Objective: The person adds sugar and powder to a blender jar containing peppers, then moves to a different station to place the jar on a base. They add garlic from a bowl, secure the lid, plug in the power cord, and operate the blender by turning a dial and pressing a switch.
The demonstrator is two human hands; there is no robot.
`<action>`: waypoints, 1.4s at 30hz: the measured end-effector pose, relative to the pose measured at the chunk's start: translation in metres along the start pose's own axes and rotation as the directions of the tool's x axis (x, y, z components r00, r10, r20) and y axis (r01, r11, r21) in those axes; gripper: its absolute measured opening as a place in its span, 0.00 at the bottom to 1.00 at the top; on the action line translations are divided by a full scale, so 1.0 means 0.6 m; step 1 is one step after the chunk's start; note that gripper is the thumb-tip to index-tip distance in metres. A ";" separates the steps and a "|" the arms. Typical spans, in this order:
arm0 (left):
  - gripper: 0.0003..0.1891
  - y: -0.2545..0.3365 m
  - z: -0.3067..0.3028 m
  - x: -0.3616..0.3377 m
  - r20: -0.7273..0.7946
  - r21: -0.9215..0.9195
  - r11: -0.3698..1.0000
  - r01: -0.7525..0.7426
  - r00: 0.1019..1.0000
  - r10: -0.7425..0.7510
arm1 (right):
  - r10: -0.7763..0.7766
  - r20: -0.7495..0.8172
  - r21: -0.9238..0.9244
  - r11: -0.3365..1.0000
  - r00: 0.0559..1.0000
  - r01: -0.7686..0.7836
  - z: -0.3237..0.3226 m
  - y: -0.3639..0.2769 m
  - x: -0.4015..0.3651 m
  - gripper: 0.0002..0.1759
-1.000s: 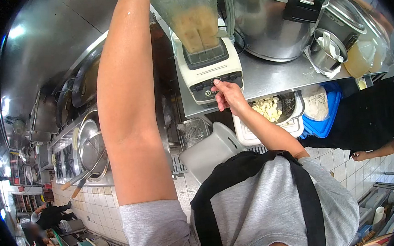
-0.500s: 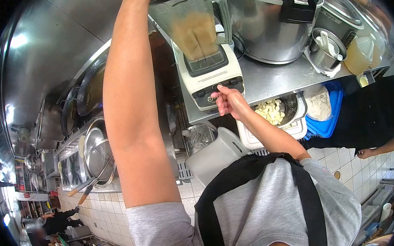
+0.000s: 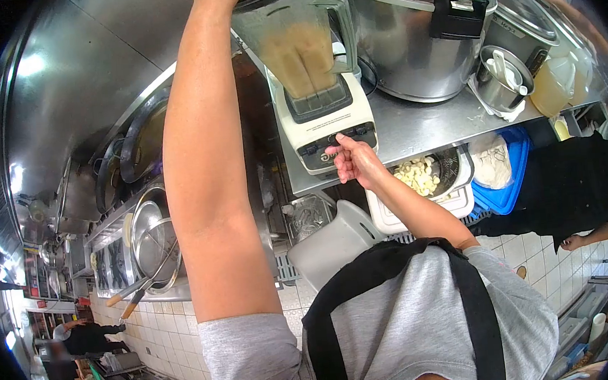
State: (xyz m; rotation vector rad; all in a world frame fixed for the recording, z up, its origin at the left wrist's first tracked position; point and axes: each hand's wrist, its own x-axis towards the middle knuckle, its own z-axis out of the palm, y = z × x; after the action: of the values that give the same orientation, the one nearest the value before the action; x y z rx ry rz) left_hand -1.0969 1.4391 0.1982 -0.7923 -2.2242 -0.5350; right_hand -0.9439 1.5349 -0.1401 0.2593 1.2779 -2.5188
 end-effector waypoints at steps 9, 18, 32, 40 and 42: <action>0.25 -0.002 0.002 -0.003 -0.012 0.023 1.000 0.011 1.000 -0.011 | -0.005 -0.018 -0.040 0.999 1.000 0.005 0.002 0.001 0.001 0.25; 0.25 -0.008 0.003 -0.003 -0.015 0.007 0.999 -0.043 0.999 0.043 | -0.012 -0.023 -0.069 0.998 1.000 0.011 0.005 -0.002 -0.002 0.25; 0.24 -0.019 0.013 -0.001 -0.044 0.102 0.990 -0.101 0.993 0.106 | -0.001 -0.063 -0.080 0.997 0.998 -0.004 0.006 -0.003 0.000 0.24; 0.23 -0.013 0.009 -0.004 -0.047 0.148 0.979 -0.140 0.988 0.148 | -0.019 -0.048 -0.103 0.995 0.999 0.014 0.005 -0.002 0.000 0.24; 0.23 -0.004 0.004 -0.011 -0.043 0.081 0.993 -0.081 0.995 0.085 | -0.016 -0.054 -0.108 0.994 0.998 0.011 0.005 -0.003 0.001 0.24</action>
State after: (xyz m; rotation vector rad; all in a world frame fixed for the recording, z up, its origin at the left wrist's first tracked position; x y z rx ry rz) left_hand -1.0961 1.4363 0.1914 -0.8189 -2.1456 -0.4187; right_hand -0.9448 1.5331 -0.1371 0.2974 1.4356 -2.4598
